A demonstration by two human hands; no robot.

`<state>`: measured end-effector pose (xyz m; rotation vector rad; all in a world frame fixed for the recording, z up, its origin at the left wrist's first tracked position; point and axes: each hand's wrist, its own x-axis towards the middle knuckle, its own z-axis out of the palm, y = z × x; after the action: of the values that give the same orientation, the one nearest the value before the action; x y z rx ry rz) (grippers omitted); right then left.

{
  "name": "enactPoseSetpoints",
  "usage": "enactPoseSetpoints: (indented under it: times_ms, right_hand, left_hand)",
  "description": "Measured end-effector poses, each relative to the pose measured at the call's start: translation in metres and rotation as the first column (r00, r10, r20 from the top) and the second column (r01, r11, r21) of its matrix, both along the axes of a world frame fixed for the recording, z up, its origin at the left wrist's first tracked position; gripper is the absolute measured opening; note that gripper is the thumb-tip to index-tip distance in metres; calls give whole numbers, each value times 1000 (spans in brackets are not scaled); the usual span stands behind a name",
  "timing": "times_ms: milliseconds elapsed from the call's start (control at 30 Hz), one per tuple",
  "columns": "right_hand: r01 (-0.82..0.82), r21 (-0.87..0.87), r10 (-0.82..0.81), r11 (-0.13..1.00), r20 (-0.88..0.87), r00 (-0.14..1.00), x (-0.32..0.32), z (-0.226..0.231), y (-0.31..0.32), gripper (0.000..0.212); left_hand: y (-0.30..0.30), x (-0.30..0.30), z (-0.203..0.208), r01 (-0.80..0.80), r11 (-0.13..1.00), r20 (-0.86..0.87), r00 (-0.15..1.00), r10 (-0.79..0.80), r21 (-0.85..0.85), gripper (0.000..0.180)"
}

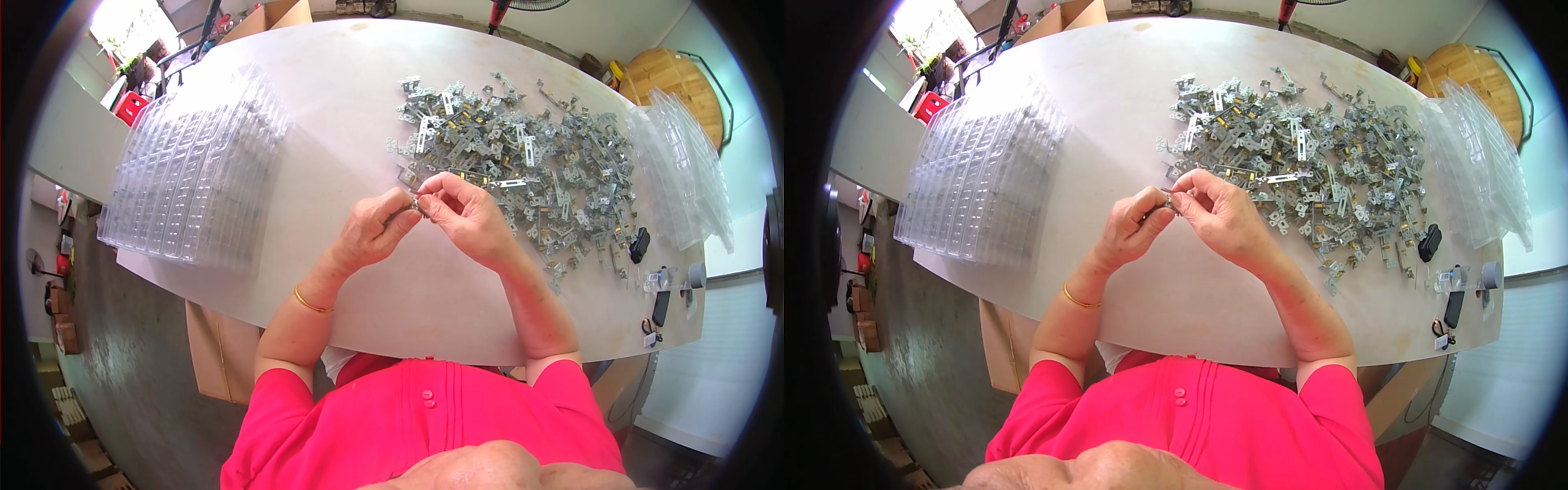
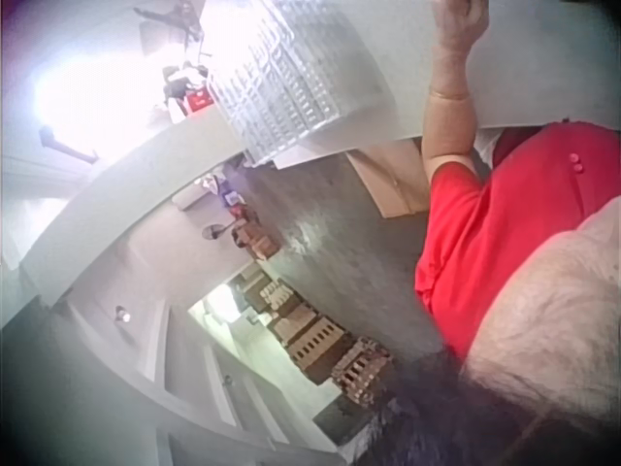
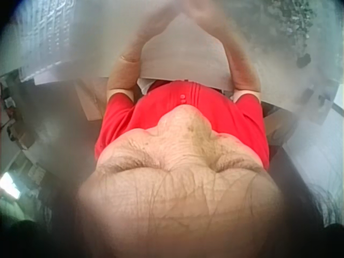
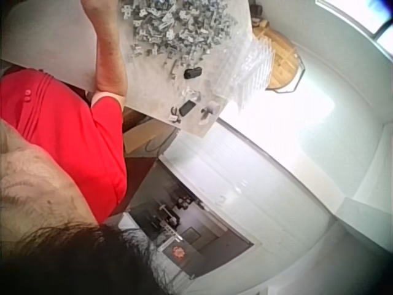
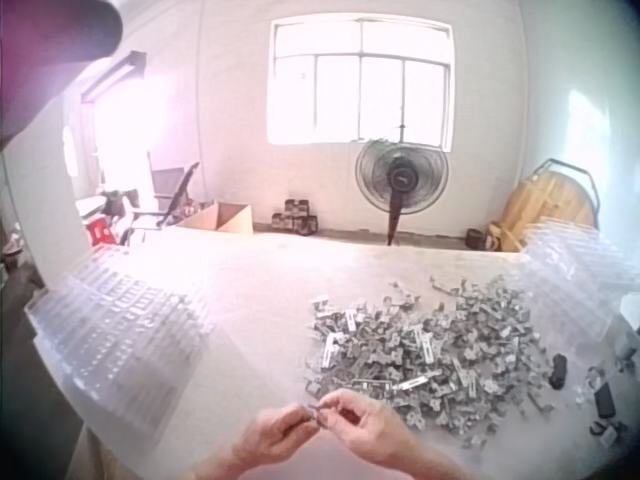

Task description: The person assembles metal brackets by inserting small pins into metal components by hand and places the assembled brackets into compartments of a plastic tray.

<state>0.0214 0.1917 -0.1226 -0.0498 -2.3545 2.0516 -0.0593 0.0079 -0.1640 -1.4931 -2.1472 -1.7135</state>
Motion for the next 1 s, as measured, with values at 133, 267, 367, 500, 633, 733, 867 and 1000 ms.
enactPoseSetpoints:
  times_ms: [133,267,367,500,633,733,867,1000]
  right_hand:
    - [188,126,-125,974,-390,912,-4,-3,-5,9]
    - [266,130,-169,955,-500,849,-6,-2,-5,10]
    - [129,36,-122,991,-152,981,0,3,-6,10]
    - [89,-7,-89,996,-109,990,0,4,-7,7]
    - [141,-11,-141,990,-176,974,-3,3,-1,6]
    - [156,-13,-156,988,-195,968,-6,3,5,7]
    - [175,-35,-178,984,-196,964,-6,7,6,5]
    - [399,319,-198,859,-513,835,-3,13,5,5]
  left_hand:
    - [5,4,-1,31,999,-97,995,-32,-15,16]
    - [4,3,-2,-75,997,-120,990,76,13,16]
    - [3,0,-1,-133,991,-119,984,133,3,15]
    - [3,1,0,-122,992,-156,980,120,-4,15]
    - [3,-4,6,-88,987,-57,994,96,132,21]
    - [-4,-9,7,19,999,88,996,-23,42,27]
    - [-5,-3,6,166,986,457,875,-158,23,28]
    - [-2,-1,-1,20,999,491,870,-38,42,28]
